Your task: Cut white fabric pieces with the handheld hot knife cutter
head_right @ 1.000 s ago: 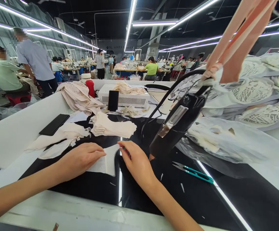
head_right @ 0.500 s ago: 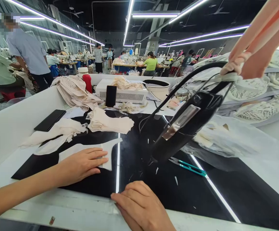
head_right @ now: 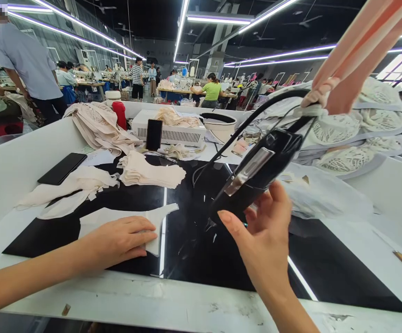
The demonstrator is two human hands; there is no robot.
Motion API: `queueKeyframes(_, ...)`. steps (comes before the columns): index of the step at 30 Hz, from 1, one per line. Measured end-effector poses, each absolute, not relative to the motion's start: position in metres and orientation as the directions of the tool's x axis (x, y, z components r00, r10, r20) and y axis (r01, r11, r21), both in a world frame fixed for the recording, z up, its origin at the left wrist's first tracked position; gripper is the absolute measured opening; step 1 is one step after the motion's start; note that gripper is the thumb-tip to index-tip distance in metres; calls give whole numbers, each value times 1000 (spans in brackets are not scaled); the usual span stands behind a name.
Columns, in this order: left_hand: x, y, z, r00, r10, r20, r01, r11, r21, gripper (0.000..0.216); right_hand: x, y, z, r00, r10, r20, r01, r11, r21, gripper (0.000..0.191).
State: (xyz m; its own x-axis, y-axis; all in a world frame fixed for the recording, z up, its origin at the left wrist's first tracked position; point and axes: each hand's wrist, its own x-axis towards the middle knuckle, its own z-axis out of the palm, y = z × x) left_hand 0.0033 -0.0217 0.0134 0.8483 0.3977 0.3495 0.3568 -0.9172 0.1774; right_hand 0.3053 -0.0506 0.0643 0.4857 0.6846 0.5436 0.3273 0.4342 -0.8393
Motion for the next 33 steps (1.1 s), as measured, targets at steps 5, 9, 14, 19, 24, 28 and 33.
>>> queueKeyframes(5,15,-21,13,877,307,369,282,-952,121,9,290,-22,90,343,726,596,186,570,-801,61)
queueKeyframes(9,22,-20,8,907,210,364,225,-974,2,17,274,-14,101,325,728,603,120,601,-790,45)
queueKeyframes(14,27,-21,2,888,234,397,250,-968,12,25,260,-24,99,222,746,628,73,630,-773,47)
queueKeyframes(19,24,-22,-4,841,333,426,291,-943,161,21,233,-52,84,171,759,628,-44,643,-765,49)
queueKeyframes(24,22,-23,-1,837,381,394,302,-920,249,19,210,-67,70,199,760,618,-100,643,-759,56)
queueKeyframes(28,21,-24,4,828,401,392,290,-904,314,17,205,-65,65,226,743,630,-107,662,-742,47)
queueKeyframes(33,20,-22,4,833,412,369,285,-891,352,11,202,-61,67,303,721,623,-60,667,-743,49)
